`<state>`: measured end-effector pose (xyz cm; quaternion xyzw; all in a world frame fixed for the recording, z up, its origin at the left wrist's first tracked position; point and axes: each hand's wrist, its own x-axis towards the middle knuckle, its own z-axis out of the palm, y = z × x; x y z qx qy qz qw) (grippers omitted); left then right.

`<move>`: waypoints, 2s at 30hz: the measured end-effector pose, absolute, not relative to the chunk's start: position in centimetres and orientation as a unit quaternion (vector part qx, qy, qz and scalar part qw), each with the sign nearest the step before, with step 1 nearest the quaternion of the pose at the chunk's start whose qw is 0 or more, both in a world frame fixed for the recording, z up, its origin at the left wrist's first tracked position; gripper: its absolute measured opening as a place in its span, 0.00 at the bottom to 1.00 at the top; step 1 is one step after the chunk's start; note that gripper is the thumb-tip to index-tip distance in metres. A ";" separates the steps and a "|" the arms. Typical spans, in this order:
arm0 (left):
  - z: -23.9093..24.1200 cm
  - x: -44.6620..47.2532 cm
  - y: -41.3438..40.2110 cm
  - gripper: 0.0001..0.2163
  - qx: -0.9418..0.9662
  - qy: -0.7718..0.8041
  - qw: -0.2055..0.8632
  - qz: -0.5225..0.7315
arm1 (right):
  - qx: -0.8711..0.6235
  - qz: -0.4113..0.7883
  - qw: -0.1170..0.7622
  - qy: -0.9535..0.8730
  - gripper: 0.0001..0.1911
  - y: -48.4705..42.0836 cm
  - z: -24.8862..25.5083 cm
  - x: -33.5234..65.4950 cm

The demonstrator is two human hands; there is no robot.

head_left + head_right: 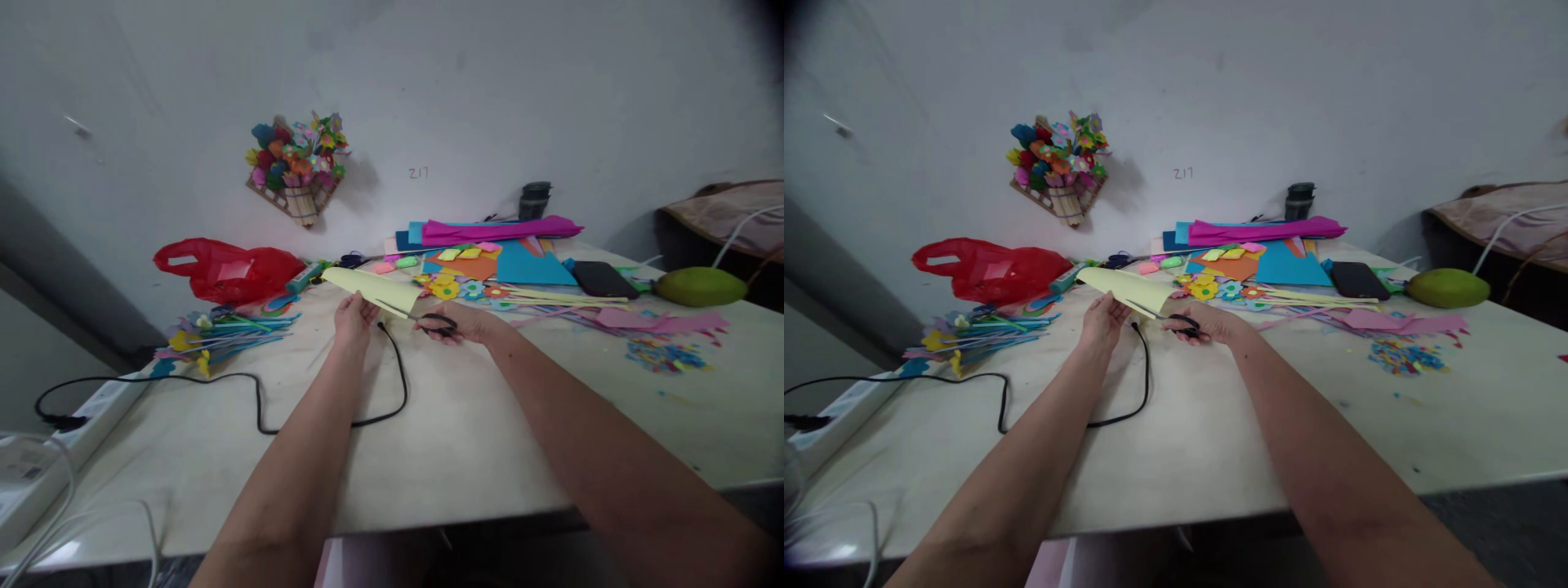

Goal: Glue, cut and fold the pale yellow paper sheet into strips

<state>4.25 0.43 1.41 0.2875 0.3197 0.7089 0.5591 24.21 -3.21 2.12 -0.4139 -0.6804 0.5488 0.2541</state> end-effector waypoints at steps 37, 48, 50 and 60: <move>1.0 3.5 1.0 0.02 0.278 0.320 0.562 0.710 | -0.403 0.593 0.264 -0.645 0.09 -2.9 2.0 24.7; 1.3 4.2 0.4 0.07 0.287 0.304 0.572 0.706 | -0.392 0.576 0.269 -0.665 0.12 -2.3 1.3 24.7; 1.3 4.3 0.4 0.07 0.286 0.306 0.572 0.705 | -0.388 0.568 0.273 -0.673 0.12 -2.1 1.0 24.7; 1.4 4.3 0.3 0.07 0.287 0.310 0.572 0.703 | -0.387 0.563 0.280 -0.675 0.11 -2.7 1.6 24.5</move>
